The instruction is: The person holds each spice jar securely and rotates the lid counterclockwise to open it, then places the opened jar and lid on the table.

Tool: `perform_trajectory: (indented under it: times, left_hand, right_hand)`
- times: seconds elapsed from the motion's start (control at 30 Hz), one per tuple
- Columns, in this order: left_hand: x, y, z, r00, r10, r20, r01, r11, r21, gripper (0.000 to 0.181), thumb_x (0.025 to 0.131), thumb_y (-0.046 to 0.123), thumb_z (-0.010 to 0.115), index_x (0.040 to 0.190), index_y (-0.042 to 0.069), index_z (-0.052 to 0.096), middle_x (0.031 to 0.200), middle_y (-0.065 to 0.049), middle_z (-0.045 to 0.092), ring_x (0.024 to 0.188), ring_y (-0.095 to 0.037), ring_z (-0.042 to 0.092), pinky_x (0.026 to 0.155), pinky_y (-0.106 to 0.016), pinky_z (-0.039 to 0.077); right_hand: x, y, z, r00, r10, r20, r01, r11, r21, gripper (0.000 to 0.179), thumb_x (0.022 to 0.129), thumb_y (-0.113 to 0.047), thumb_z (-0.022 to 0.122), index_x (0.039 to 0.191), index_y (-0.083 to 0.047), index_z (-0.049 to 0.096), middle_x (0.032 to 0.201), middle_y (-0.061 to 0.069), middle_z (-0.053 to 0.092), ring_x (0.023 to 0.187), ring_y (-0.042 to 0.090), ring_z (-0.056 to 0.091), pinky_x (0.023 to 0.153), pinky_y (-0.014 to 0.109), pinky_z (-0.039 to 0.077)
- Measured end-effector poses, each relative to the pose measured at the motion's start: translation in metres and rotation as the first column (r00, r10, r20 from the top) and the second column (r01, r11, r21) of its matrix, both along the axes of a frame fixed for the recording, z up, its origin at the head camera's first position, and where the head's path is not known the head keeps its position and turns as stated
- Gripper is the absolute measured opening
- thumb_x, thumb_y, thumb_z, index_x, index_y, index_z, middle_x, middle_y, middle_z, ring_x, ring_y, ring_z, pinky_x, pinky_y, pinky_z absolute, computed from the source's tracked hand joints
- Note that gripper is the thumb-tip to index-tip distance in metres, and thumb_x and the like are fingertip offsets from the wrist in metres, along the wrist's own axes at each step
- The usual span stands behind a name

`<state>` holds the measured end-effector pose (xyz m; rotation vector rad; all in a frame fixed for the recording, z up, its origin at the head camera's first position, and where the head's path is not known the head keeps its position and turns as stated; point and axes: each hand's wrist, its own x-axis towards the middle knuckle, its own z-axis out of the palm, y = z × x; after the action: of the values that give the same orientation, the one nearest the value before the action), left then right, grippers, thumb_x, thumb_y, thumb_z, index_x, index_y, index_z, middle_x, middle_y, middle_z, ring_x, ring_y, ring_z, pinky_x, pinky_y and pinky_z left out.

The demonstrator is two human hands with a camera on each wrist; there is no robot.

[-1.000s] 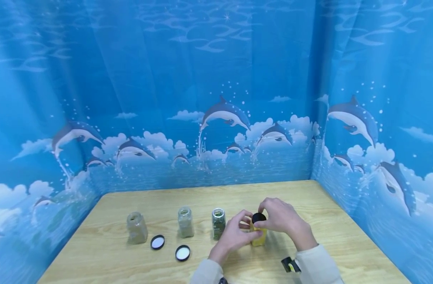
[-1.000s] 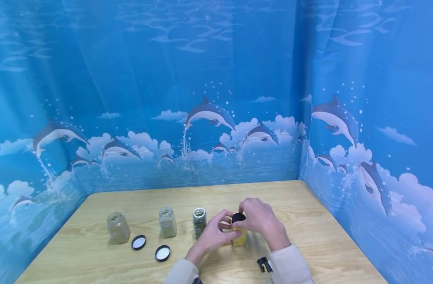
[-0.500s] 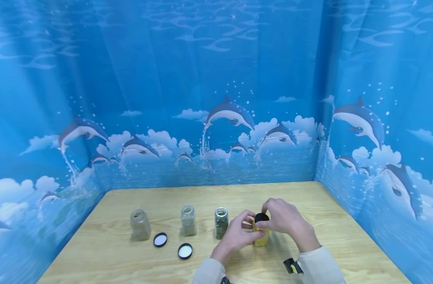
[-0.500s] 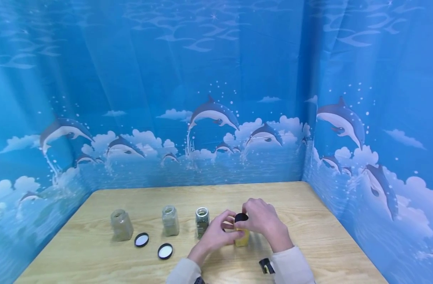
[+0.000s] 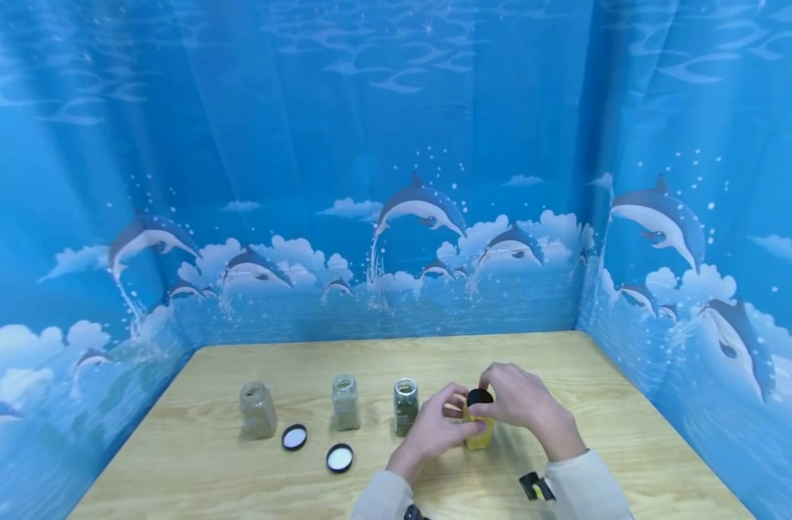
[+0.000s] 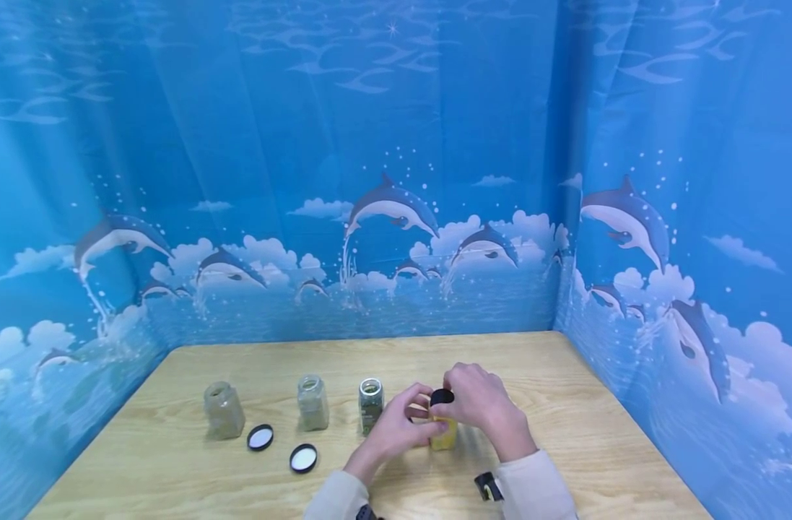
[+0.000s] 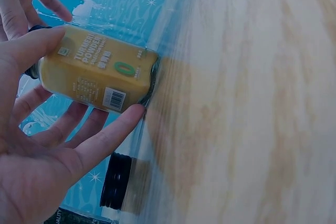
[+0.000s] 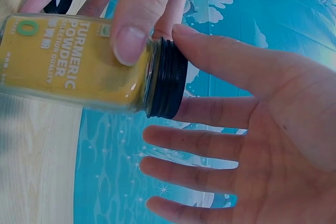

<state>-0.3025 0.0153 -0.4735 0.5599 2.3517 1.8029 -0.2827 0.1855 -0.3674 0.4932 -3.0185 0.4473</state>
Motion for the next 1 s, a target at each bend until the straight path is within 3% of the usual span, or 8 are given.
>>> perform_trajectory:
  times: [0.57, 0.8, 1.0]
  left_hand:
    - [0.0003, -0.0015, 0.0037, 1.000, 0.007, -0.001, -0.007, 1.000, 0.007, 0.041, 0.081, 0.027, 0.087, 0.117, 0.026, 0.066, 0.116, -0.005, 0.068, 0.107, -0.022, 0.066, 0.091, -0.043, 0.061]
    - [0.0017, -0.0010, 0.0011, 1.000, 0.000, 0.009, 0.000, 1.000, -0.003, 0.041, 0.082, 0.027, 0.086, 0.117, 0.027, 0.066, 0.115, -0.004, 0.067, 0.106, -0.019, 0.065, 0.092, -0.041, 0.061]
    - [0.0016, -0.0010, 0.0016, 1.000, -0.003, 0.006, 0.003, 1.000, 0.000, 0.041, 0.081, 0.026, 0.087, 0.117, 0.027, 0.066, 0.115, -0.003, 0.068, 0.105, -0.018, 0.065, 0.091, -0.039, 0.061]
  right_hand:
    - [-0.0021, -0.0011, 0.0030, 1.000, 0.011, -0.002, -0.010, 1.000, 0.014, 0.035, 0.077, -0.036, 0.090, 0.096, -0.010, 0.074, 0.096, 0.004, 0.073, 0.081, 0.014, 0.062, 0.063, 0.033, 0.052]
    - [-0.0005, 0.0000, 0.0001, 1.000, 0.007, 0.023, -0.007, 1.000, 0.003, 0.035, 0.078, -0.034, 0.090, 0.096, -0.010, 0.074, 0.095, 0.004, 0.072, 0.079, 0.013, 0.059, 0.063, 0.032, 0.050]
    - [-0.0010, 0.0005, -0.0009, 1.000, 0.003, -0.002, -0.003, 1.000, 0.016, 0.038, 0.076, -0.037, 0.090, 0.097, -0.010, 0.074, 0.097, 0.004, 0.073, 0.080, 0.014, 0.060, 0.063, 0.034, 0.052]
